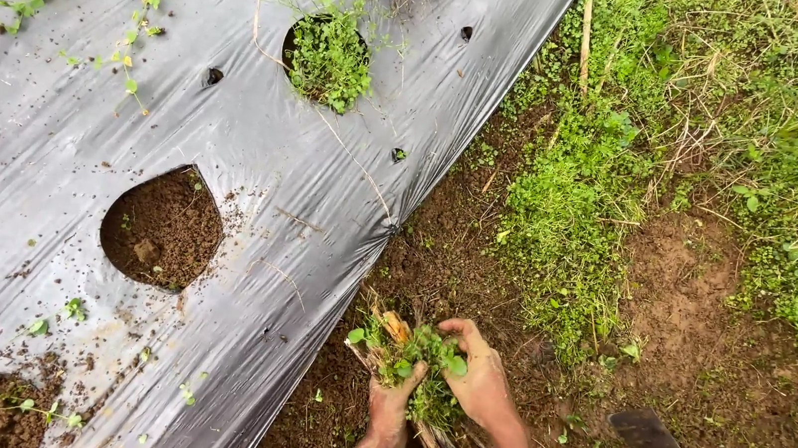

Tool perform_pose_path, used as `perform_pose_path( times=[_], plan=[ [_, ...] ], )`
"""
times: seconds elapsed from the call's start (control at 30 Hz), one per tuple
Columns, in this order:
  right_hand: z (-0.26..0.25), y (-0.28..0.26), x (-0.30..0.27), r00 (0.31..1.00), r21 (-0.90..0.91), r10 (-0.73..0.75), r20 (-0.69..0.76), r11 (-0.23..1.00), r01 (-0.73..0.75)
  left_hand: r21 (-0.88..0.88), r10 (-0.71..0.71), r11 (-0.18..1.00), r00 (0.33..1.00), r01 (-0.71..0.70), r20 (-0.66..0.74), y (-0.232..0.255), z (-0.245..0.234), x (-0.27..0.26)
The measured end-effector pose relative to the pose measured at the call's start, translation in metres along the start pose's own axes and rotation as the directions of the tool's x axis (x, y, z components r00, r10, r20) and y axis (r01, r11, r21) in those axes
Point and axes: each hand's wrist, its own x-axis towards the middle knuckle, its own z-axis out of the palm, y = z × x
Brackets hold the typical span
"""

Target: The person is kneeling on the ground and pulling weeds by hand from the soil next to a plastic-covered garden bed. They gather the removed weeds into a bundle in their left hand.

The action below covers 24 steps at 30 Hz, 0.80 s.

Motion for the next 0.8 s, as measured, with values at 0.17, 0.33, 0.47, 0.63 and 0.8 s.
perform_pose_path(
  times=[0.17, 0.33, 0.47, 0.63, 0.8],
  plan=[
    [-0.004, -0.043, -0.013, 0.989, -0.216, -0.075, 0.129, 0.971, 0.102, -0.222, 0.207, 0.962, 0.957, -0.161, 0.201, 0.018, -0.008, -0.009],
    [-0.057, -0.150, -0.007, 0.906, -0.401, 0.144, 0.398, 0.916, 0.030, -0.282, 0.100, 0.958, 0.980, -0.048, 0.171, 0.054, -0.010, -0.034],
    [-0.060, -0.180, 0.069, 0.962, -0.263, -0.272, -0.023, 0.930, 0.257, -0.300, -0.012, 0.952, 0.990, 0.054, 0.140, 0.060, -0.003, -0.050],
    [-0.043, -0.167, 0.182, 0.697, -0.416, -0.671, -0.253, 0.726, 0.548, -0.133, -0.153, 0.977, 0.984, 0.164, 0.092, 0.064, -0.005, -0.050],
    [-0.030, -0.163, 0.217, 0.519, -0.475, -0.803, -0.293, 0.593, 0.650, -0.441, -0.293, 0.831, 0.941, 0.338, 0.170, 0.046, -0.004, -0.014]
  ],
)
